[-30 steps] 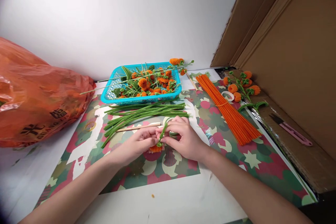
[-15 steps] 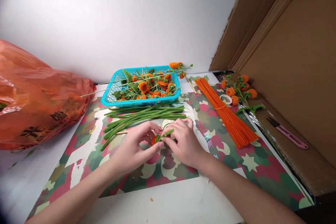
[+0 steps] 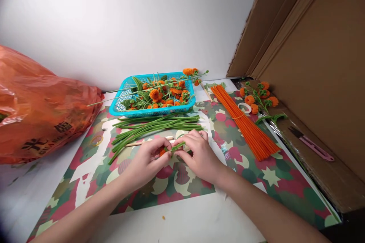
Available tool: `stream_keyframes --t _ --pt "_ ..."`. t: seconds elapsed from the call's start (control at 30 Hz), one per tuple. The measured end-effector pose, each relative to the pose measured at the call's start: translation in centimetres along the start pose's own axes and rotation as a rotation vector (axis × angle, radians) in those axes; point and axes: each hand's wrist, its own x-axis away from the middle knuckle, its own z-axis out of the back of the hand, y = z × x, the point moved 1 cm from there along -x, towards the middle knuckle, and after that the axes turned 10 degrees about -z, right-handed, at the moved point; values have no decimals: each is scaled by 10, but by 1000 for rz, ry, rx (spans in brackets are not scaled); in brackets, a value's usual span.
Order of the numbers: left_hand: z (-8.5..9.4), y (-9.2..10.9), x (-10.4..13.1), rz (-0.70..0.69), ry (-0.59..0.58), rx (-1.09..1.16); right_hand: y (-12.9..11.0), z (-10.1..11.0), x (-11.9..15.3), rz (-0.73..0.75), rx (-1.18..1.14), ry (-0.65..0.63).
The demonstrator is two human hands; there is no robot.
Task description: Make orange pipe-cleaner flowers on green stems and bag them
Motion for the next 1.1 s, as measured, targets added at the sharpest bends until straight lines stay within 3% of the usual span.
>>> stream_keyframes --t 0.33,0.6,0.67,0.87,1.0,1.1 --pt "-2 -11 -4 339 -107 674 -4 2 -2 22 -49 18" --pt "-2 -7 -3 229 -30 490 1 3 -3 -181 -132 -76" --pt "-2 -6 -2 275 -64 594 1 3 -3 -121 -128 -78" --pt "-3 -10 -1 622 -255 1011 0 4 -2 104 -163 -62" --pt "0 -8 -1 521 -217 849 -3 2 -1 104 -97 28" --pt "3 -3 0 226 -88 468 -6 1 0 65 -3 82"
